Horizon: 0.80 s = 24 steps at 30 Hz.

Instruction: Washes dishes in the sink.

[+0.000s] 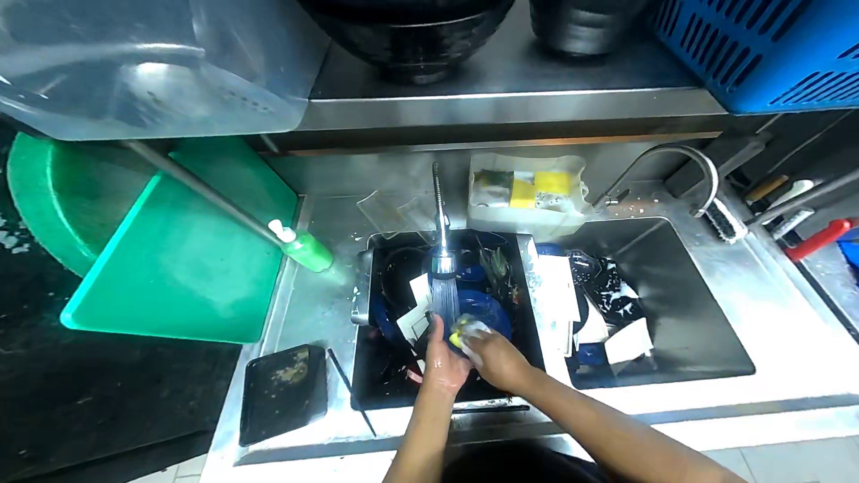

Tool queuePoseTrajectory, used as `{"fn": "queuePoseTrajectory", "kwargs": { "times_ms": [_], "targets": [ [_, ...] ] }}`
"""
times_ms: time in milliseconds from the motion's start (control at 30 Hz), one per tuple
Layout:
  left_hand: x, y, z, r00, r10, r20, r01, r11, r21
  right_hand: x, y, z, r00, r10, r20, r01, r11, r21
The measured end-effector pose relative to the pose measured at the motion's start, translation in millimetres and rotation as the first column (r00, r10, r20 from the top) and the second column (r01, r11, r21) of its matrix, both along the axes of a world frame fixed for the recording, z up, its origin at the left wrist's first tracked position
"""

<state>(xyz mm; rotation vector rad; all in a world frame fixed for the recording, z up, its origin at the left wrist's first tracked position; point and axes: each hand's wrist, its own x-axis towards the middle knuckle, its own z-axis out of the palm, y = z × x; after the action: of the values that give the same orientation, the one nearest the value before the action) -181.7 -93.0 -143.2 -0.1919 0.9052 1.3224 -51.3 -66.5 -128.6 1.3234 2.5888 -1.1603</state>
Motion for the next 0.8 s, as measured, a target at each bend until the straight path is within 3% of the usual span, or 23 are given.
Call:
{"fn": "queuePoseTrajectory", "kwargs": {
  "times_ms": [100, 200, 267, 433, 600, 700, 800],
  "targets": [
    [11, 0, 2, 0.998, -0.051, -0.029, 0.049, 0.996, -0.068, 1, 37, -17, 0.999, -0.044, 0.015, 0.042, 0.993, 0.112],
    [7, 0, -3, 1.0, 0.015, -0.025, -0.017, 0.998, -0.066, 17, 51, -30, 0.981, -0.145, 0.132, 0.108, 0.961, 0.253],
    [-1, 3, -8, 0.996, 0.081, -0.039, -0.084, 0.994, -0.074, 26, 38, -29, 0.973, -0.144, 0.179, 0.109, 0.975, 0.193],
    [7, 11, -8, 0.997, 0.057, -0.054, -0.06, 0.996, -0.063, -2, 4, -7, 0.99, -0.125, -0.068, 0.126, 0.992, 0.005],
    [24, 17, 0, 0.996, -0.066, -0.058, 0.064, 0.998, -0.029, 27, 63, -27, 0.95, -0.297, -0.094, 0.312, 0.897, 0.315],
    [13, 26, -2, 0.996, -0.046, -0.072, 0.05, 0.997, 0.055, 46, 39, -24, 0.93, -0.365, -0.045, 0.367, 0.913, 0.18],
    [17, 34, 7, 0.981, -0.108, -0.158, 0.12, 0.99, 0.069, 26, 14, -6, 0.908, -0.368, -0.201, 0.384, 0.922, 0.045]
  ]
}}
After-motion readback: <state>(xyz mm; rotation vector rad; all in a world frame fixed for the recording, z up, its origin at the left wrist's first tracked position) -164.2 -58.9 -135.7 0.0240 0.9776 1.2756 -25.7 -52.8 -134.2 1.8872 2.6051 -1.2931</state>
